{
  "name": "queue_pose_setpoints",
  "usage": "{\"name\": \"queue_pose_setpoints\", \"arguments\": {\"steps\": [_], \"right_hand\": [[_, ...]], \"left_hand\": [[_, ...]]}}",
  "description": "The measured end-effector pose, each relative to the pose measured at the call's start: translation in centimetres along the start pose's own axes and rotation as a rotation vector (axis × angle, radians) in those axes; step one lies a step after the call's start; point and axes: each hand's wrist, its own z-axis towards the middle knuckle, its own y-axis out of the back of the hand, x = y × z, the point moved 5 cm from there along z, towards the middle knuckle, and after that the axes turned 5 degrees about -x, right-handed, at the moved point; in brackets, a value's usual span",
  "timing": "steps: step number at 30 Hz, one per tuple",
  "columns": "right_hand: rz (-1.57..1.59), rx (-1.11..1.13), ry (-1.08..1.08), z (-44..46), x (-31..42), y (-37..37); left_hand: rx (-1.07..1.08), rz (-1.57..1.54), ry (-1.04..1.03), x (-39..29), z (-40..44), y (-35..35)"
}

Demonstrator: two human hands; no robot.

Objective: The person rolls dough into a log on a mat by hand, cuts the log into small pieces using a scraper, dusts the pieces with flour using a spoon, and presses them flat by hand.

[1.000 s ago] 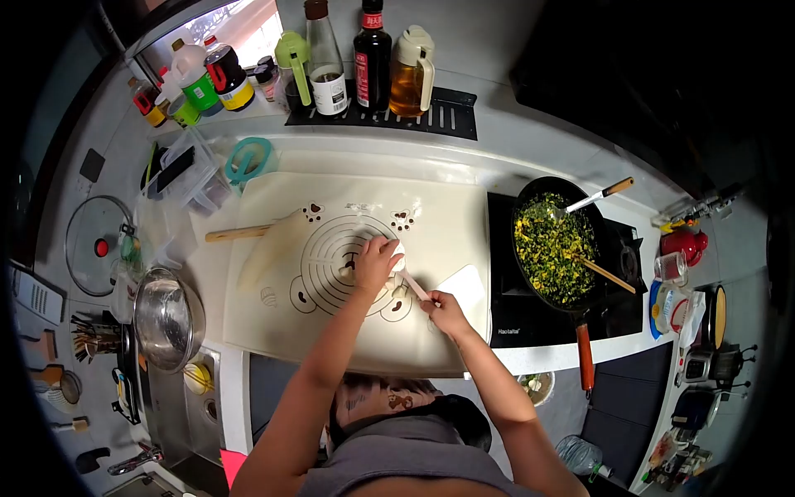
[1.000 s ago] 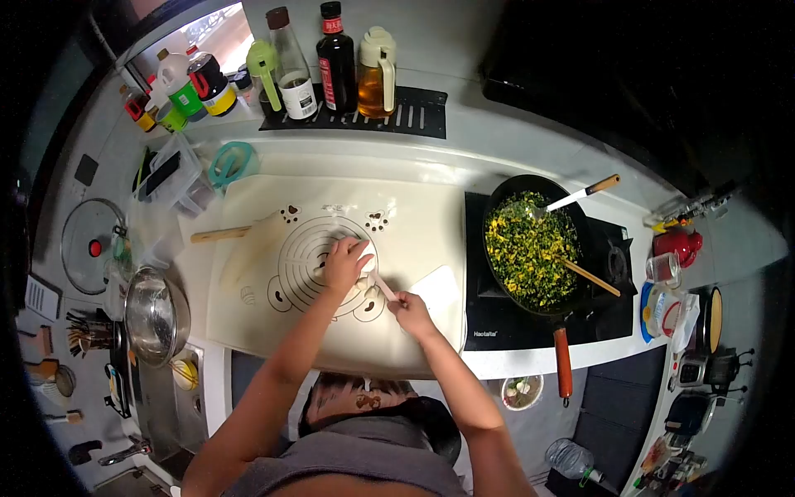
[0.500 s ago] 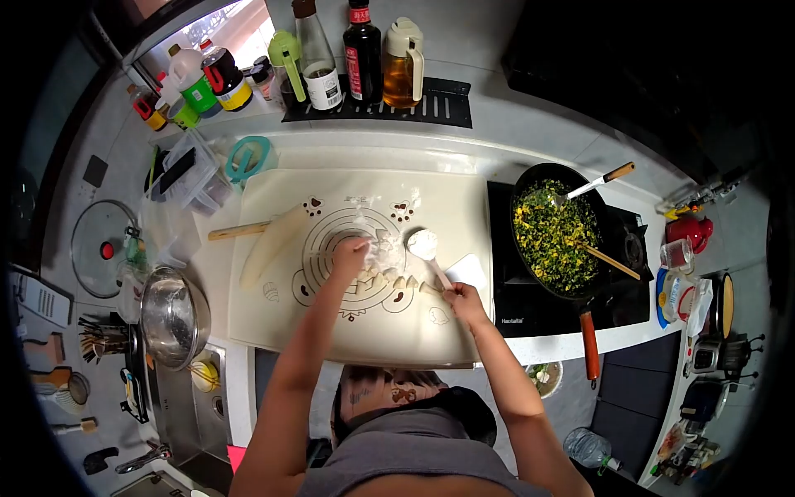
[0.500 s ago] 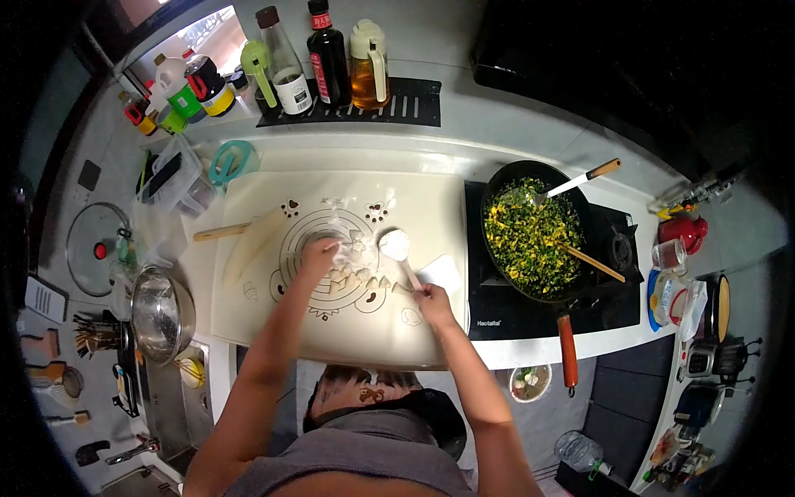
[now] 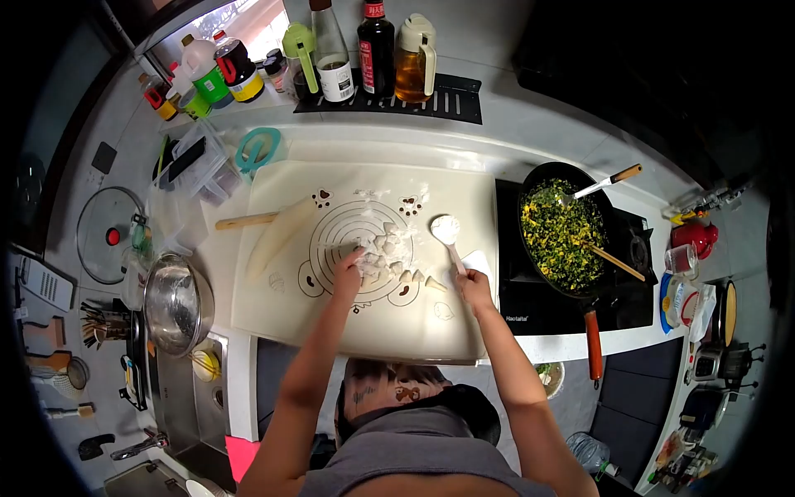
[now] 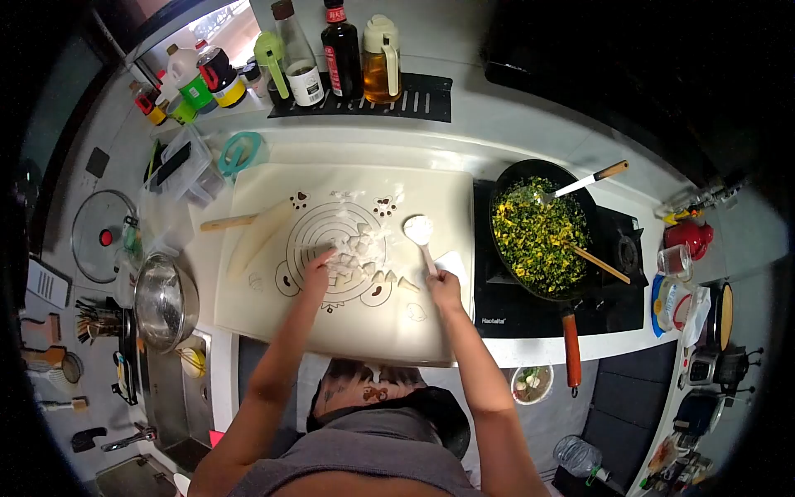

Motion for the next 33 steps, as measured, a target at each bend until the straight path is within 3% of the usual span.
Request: {"name": "queue_pose_setpoints", "arguments": {"steps": [2,5,6,9,12,15,17,18,21,22,23,25,27,29,31,33], "right_hand": [[-0.014,-0.025,0.080,1.9,-1.7,-0.5],[-0.128,-0.097,0.188,2.9,-2.4,-0.6],[-0.182,-0.127,0.219,3.0,-2.5,-0.6],[-0.241,-0.197,0.278,3.1,-2.9,-0.4],[-0.190,-0.237,0.264,3.0,-3.1,-0.3],[-0.208,-0.262,0.287,2.0,-1.4,0.0],[-0.190,-0.267,0.298,2.3,-1.6,0.1],[-0.184,-0.275,0.301,2.3,-1.4,0.0],[-0.172,-0.303,0.320,2.6,-0.9,0.1],[-0.177,-0.313,0.331,2.7,-1.0,0.3],[-0.183,-0.321,0.338,2.7,-1.3,0.4],[-0.156,-0.343,0.297,3.1,-1.9,0.7],[-0.135,-0.364,0.301,3.2,-1.8,0.8],[-0.113,-0.389,0.343,3.1,-1.3,0.6],[-0.152,-0.414,0.360,3.4,-0.6,0.6],[-0.185,-0.445,0.386,3.8,-0.3,0.4]], "left_hand": [[-0.059,0.046,-0.132,2.8,0.4,0.3],[-0.239,0.568,-0.436,2.3,-0.9,-1.1],[-0.156,0.538,-0.396,2.3,-1.1,-2.6],[-0.172,0.582,-0.447,-1.2,-0.1,-6.7],[0.096,0.482,-0.545,-2.0,1.4,-11.2],[0.425,0.914,-0.636,-4.6,-1.1,-14.0],[0.421,0.869,-0.768,-3.5,-4.7,-15.3],[0.554,0.997,-0.774,-4.9,-6.6,-14.7],[0.419,1.147,-0.938,-1.5,-4.7,-14.9],[0.521,1.211,-0.788,-3.1,-2.9,-14.1],[0.451,1.292,-0.774,-2.8,-0.5,-13.7],[0.506,1.305,-0.785,-3.6,3.2,-12.2],[0.365,1.201,-0.813,-3.9,5.6,-10.9],[0.232,1.066,-0.697,-3.5,6.9,-9.7],[0.098,0.975,-0.562,-2.8,6.6,-8.8],[-0.070,0.815,-0.574,-2.0,3.8,-8.9]]}}
